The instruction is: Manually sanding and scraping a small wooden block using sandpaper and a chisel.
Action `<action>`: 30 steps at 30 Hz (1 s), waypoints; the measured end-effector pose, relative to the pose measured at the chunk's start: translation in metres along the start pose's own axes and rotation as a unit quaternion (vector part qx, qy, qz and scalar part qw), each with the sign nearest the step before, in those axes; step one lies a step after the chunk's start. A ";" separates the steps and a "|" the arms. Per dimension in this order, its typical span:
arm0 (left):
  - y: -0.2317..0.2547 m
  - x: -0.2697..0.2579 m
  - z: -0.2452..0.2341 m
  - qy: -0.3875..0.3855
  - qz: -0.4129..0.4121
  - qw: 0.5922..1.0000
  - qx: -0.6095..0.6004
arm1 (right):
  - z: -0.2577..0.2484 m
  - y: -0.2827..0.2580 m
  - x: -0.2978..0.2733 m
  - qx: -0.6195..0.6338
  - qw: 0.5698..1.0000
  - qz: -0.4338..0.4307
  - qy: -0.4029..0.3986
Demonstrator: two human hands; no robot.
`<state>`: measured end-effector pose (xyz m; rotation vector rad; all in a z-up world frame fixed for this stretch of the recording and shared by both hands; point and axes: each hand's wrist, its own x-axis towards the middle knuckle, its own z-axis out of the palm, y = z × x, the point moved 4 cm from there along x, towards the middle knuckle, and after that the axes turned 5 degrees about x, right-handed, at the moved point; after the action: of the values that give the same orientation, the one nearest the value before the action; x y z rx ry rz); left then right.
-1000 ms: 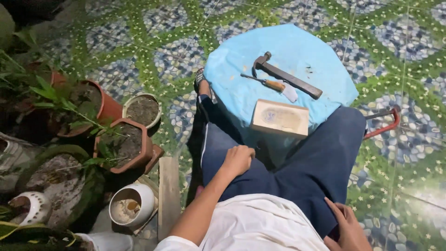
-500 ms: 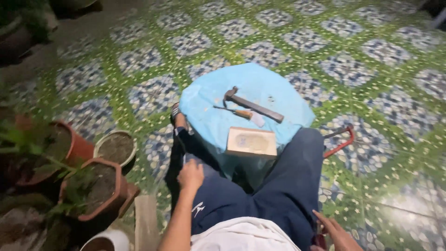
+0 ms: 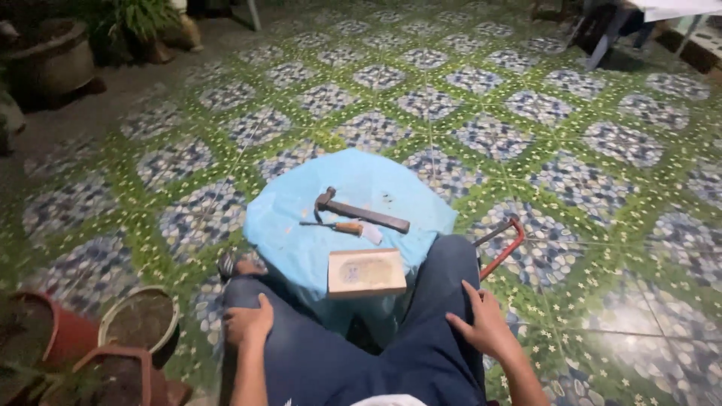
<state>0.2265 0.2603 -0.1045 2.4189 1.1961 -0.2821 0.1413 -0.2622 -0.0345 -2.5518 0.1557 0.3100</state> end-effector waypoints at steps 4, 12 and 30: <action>0.031 -0.026 -0.073 0.041 0.048 0.998 -0.016 | -0.006 -0.019 0.018 0.021 0.996 0.047 0.068; 0.045 -0.057 -0.110 0.052 0.076 0.996 0.006 | -0.017 -0.041 0.009 0.048 0.988 -0.018 0.148; 0.053 -0.015 -0.055 -0.073 0.028 0.996 -0.042 | -0.045 -0.062 -0.004 -0.049 0.994 0.094 -0.039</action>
<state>0.2588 0.2466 -0.0349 2.3123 1.0540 -0.3782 0.1570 -0.2341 0.0353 -2.6223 0.3605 0.5008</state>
